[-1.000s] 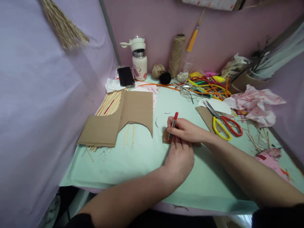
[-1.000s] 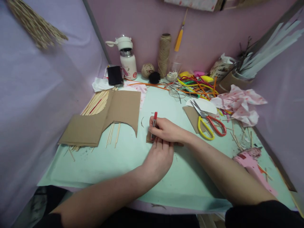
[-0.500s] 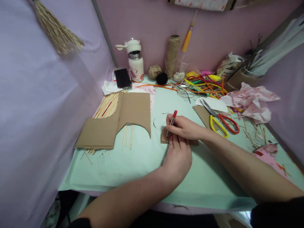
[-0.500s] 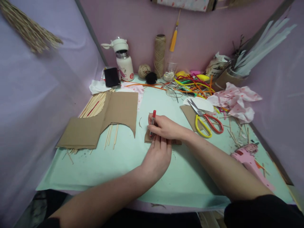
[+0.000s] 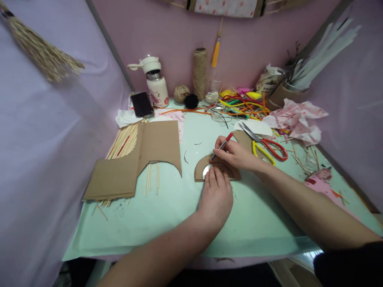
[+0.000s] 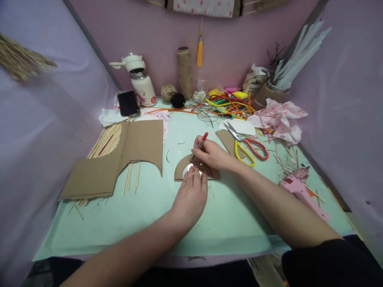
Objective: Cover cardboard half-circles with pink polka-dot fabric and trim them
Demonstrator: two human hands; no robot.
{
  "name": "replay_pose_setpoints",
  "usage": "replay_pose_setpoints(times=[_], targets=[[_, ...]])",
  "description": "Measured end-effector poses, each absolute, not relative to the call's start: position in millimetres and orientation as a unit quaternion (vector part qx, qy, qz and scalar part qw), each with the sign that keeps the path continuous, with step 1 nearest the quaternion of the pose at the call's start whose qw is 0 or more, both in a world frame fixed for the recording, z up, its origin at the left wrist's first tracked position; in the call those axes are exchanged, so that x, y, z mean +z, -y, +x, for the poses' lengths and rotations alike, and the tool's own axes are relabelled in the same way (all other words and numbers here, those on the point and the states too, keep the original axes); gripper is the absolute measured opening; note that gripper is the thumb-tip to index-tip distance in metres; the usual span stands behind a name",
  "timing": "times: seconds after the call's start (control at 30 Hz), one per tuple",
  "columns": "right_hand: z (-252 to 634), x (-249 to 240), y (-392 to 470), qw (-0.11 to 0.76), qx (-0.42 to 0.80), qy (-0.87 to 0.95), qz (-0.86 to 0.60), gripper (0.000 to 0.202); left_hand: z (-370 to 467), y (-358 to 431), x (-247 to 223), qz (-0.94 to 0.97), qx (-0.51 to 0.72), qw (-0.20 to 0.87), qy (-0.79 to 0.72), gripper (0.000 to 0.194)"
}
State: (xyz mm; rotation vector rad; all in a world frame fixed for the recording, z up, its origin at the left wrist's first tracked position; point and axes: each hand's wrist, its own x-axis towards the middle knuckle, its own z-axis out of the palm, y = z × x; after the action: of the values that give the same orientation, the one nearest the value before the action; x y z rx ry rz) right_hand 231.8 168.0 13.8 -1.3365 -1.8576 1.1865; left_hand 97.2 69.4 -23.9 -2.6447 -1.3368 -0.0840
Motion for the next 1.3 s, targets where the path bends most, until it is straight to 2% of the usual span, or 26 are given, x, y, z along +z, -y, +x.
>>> replay_pose_setpoints(times=[0.17, 0.33, 0.53, 1.3], targets=[[244.5, 13.4, -157.1, 0.31, 0.427, 0.66, -0.535, 0.016, 96.0, -69.5, -24.0, -0.894, -0.021, 0.074, 0.441, 0.045], [256.6, 13.4, -142.8, 0.31, 0.336, 0.666, -0.589, 0.019, 95.1, -69.9, -22.9, -0.895, -0.02, 0.083, 0.438, 0.045], [264.9, 10.6, -123.6, 0.328, 0.291, 0.652, -0.619, 0.018, 94.1, -71.3, -18.2, -0.901, 0.008, 0.084, 0.426, 0.046], [271.7, -0.1, -71.5, 0.341, 0.316, 0.605, -0.647, 0.019, 93.2, -70.8, -19.4, -0.901, 0.007, 0.079, 0.427, 0.047]])
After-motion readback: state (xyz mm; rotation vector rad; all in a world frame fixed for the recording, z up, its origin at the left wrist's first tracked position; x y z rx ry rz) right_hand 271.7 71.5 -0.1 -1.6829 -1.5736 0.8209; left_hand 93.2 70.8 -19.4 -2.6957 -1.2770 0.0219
